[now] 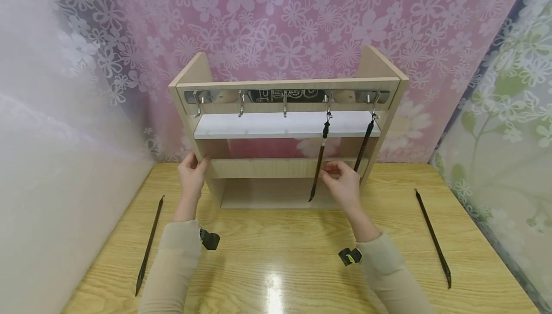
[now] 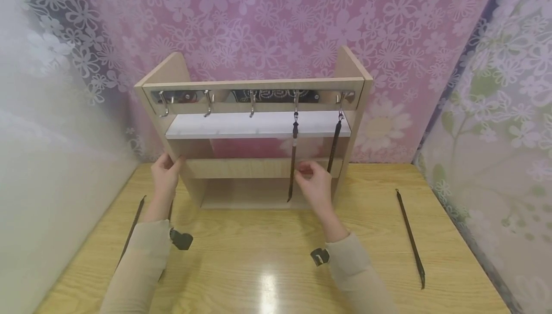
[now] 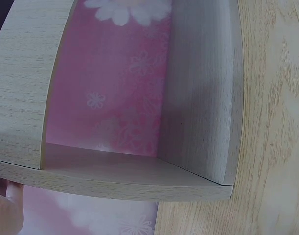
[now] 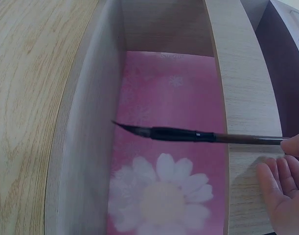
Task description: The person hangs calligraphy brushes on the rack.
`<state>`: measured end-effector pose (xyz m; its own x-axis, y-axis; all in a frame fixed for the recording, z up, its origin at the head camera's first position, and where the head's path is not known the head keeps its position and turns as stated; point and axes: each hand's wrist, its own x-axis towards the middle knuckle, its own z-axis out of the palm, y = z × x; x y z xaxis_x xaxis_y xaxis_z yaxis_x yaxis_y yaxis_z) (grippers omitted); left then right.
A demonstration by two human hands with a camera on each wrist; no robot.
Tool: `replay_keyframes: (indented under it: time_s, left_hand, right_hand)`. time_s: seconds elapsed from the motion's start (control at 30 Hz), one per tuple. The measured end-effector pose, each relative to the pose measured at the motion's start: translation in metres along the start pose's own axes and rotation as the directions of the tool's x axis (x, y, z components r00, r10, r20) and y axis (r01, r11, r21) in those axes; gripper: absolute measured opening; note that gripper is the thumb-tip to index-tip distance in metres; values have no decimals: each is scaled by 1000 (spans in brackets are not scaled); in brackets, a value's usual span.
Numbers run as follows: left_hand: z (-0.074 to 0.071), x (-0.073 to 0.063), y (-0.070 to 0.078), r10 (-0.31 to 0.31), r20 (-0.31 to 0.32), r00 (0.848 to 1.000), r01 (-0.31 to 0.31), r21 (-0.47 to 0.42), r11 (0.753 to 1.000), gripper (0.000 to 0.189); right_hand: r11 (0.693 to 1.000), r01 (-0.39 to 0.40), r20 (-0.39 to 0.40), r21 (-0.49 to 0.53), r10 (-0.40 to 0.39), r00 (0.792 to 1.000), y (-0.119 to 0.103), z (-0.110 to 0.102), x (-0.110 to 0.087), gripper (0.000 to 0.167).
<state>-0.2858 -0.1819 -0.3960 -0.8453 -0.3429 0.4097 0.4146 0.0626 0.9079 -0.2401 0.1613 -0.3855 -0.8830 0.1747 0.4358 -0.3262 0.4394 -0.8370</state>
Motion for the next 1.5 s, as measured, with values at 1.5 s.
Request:
replay_keyframes:
  time_s: [1.5]
  left_hand:
    - [2,-7,20,12,27,1000,-13,37,999,31]
  right_hand:
    - [984,-18,-101,-180,0,995,38,-88,-29,16]
